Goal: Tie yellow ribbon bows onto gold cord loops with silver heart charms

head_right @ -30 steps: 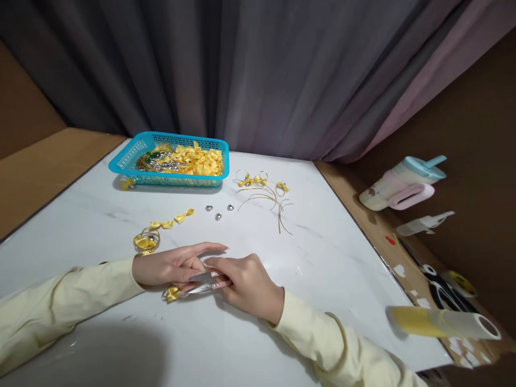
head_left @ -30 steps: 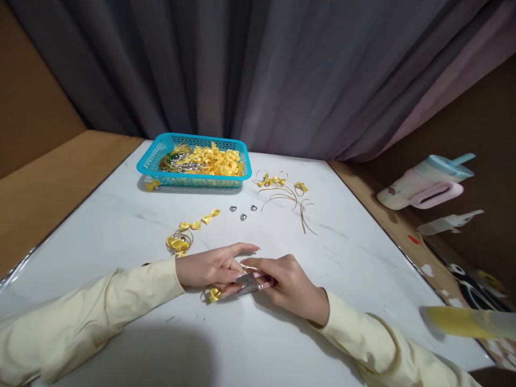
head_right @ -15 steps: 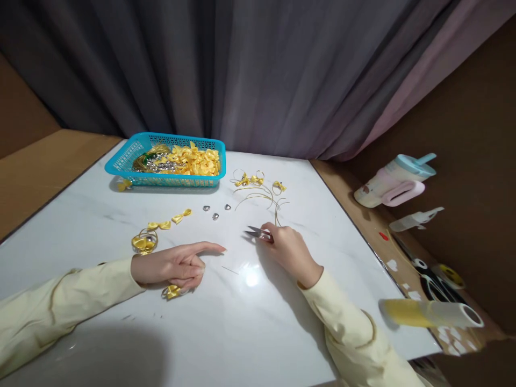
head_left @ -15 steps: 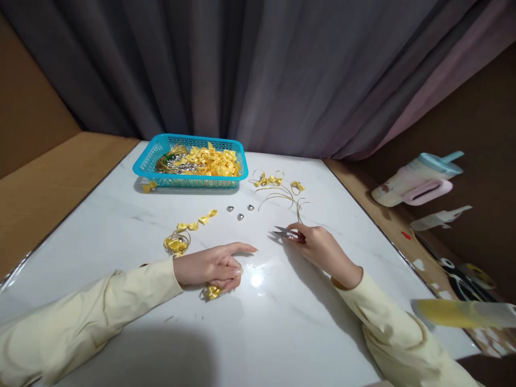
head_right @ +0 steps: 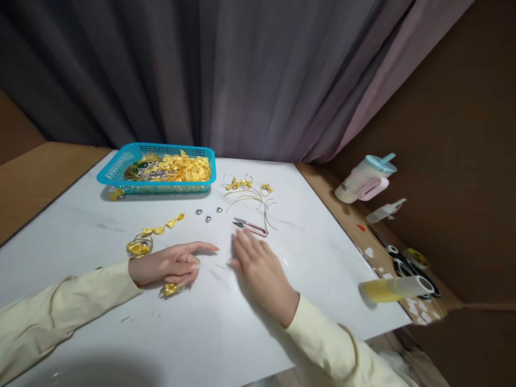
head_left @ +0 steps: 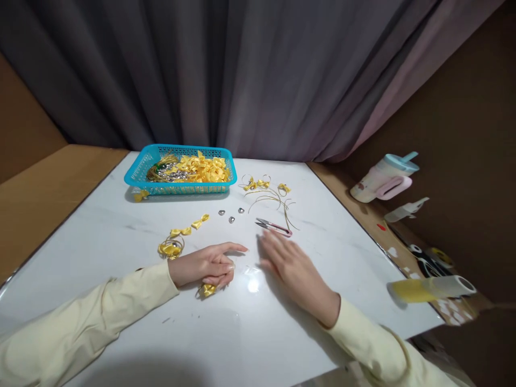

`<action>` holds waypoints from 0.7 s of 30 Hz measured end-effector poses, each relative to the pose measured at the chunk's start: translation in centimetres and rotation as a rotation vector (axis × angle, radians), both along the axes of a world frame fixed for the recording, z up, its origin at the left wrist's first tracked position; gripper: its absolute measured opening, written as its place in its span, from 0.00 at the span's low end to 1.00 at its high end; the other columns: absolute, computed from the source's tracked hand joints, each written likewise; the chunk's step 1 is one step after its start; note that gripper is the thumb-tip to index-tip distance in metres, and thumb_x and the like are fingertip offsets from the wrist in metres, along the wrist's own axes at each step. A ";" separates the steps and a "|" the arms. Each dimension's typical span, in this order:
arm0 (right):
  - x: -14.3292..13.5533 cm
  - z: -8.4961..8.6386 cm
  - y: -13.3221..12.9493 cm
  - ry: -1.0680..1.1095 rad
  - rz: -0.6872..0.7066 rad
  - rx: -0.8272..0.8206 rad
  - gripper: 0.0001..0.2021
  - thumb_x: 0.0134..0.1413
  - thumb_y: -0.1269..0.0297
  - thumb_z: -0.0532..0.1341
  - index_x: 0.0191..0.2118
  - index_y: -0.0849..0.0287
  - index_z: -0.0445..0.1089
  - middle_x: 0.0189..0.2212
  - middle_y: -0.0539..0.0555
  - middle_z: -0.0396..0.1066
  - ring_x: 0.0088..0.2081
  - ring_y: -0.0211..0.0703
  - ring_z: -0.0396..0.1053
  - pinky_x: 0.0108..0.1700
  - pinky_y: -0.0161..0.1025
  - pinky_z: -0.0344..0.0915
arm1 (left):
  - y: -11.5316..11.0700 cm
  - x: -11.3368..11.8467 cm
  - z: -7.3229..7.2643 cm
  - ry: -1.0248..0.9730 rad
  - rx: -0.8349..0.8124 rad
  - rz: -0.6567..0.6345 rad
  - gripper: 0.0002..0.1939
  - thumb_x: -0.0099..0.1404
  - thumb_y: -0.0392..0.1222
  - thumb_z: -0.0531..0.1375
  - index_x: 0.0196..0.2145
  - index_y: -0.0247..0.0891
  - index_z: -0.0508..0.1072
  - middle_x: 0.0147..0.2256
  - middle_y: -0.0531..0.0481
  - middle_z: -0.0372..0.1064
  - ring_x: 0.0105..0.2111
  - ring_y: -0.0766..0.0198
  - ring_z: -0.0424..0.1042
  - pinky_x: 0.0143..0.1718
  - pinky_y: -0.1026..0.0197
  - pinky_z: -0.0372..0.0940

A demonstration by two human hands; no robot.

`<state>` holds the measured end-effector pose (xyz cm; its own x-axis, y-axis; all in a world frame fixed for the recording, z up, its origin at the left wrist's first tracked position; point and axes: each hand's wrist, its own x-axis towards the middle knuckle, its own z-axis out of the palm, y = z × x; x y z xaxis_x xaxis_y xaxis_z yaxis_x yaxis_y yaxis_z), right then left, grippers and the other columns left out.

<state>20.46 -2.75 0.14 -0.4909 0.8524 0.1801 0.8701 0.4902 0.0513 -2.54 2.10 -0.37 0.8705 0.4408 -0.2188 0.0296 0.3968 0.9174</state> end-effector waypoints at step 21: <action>4.8 -0.5 -13.5 -0.042 0.029 -0.063 0.44 0.54 0.39 0.48 0.65 0.68 0.37 0.62 0.59 0.46 0.64 0.54 0.40 0.59 0.53 0.53 | -0.5 0.2 0.5 0.130 0.089 0.019 0.30 0.61 0.43 0.56 0.57 0.30 0.51 0.14 0.63 0.53 0.16 0.71 0.42 0.23 0.64 0.45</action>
